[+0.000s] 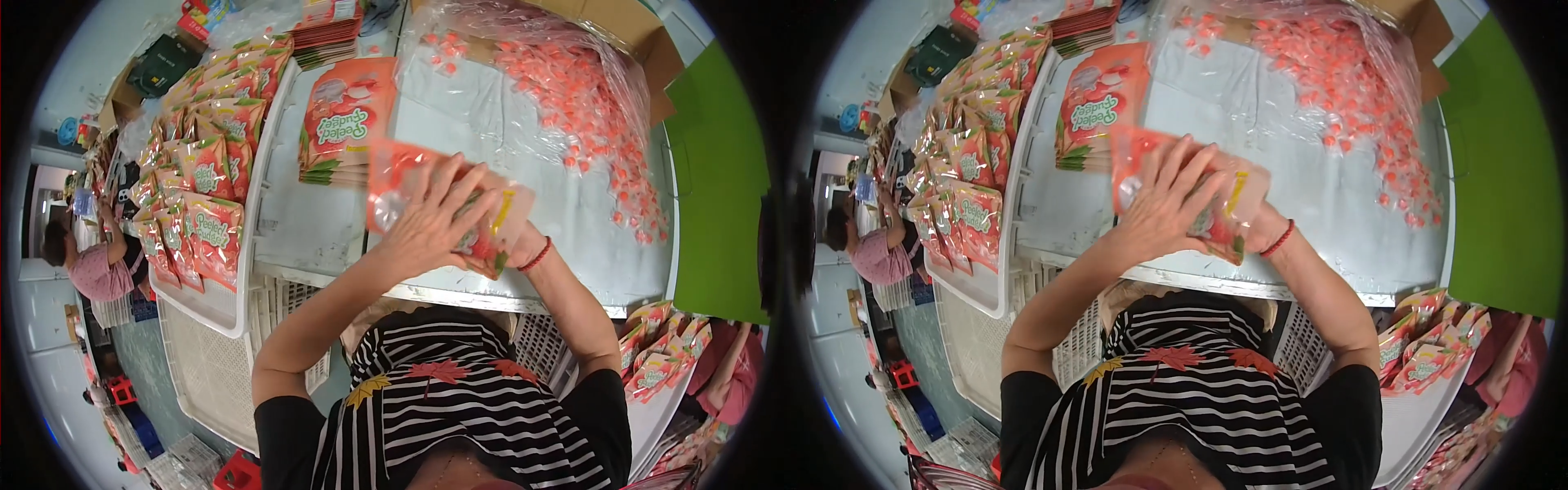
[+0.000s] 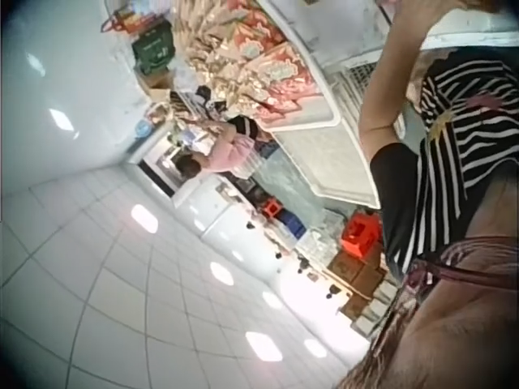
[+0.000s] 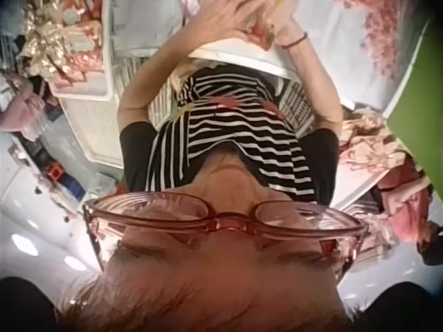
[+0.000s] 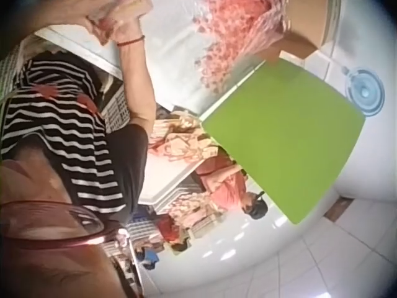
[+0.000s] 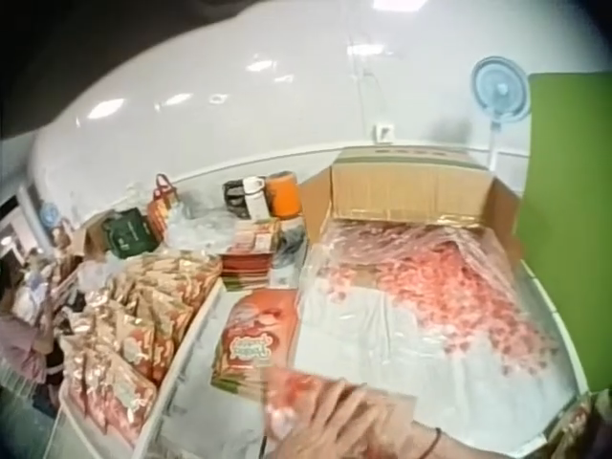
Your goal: Packaging individual candies into resealable bags and organizing them into trays.
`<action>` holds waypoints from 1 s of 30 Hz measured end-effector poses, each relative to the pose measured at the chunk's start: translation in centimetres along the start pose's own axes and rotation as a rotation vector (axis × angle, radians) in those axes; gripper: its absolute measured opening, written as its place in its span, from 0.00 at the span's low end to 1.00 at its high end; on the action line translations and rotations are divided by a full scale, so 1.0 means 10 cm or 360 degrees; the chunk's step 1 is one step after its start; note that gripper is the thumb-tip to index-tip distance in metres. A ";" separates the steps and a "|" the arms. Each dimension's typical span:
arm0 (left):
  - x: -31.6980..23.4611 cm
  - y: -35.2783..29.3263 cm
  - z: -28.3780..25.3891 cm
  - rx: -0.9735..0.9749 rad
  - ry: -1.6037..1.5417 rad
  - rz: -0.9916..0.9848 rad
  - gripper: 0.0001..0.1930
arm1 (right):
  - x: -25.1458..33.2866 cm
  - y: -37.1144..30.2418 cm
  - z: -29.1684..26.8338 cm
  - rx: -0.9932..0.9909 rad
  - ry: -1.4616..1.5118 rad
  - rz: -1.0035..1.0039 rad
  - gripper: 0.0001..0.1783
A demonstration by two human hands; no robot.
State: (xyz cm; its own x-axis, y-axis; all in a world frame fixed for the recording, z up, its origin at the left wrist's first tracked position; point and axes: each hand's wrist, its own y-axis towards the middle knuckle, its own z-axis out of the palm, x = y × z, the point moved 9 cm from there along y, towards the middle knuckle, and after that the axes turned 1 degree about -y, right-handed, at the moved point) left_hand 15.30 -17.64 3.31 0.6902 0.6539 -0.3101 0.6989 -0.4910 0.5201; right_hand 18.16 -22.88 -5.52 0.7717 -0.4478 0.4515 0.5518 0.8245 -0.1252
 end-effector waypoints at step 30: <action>0.58 -0.61 -0.53 -0.0399 0.0215 -0.0773 0.45 | 1.88 0.14 -1.41 -0.2098 -0.3710 -0.0636 0.29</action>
State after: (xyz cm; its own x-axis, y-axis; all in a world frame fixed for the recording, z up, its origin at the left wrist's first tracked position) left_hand 14.03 -7.78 2.51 0.2584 0.8467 -0.4652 0.8529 0.0262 0.5214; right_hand 37.88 -34.98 -9.68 -0.1022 0.9845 0.1427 0.9323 0.0448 0.3589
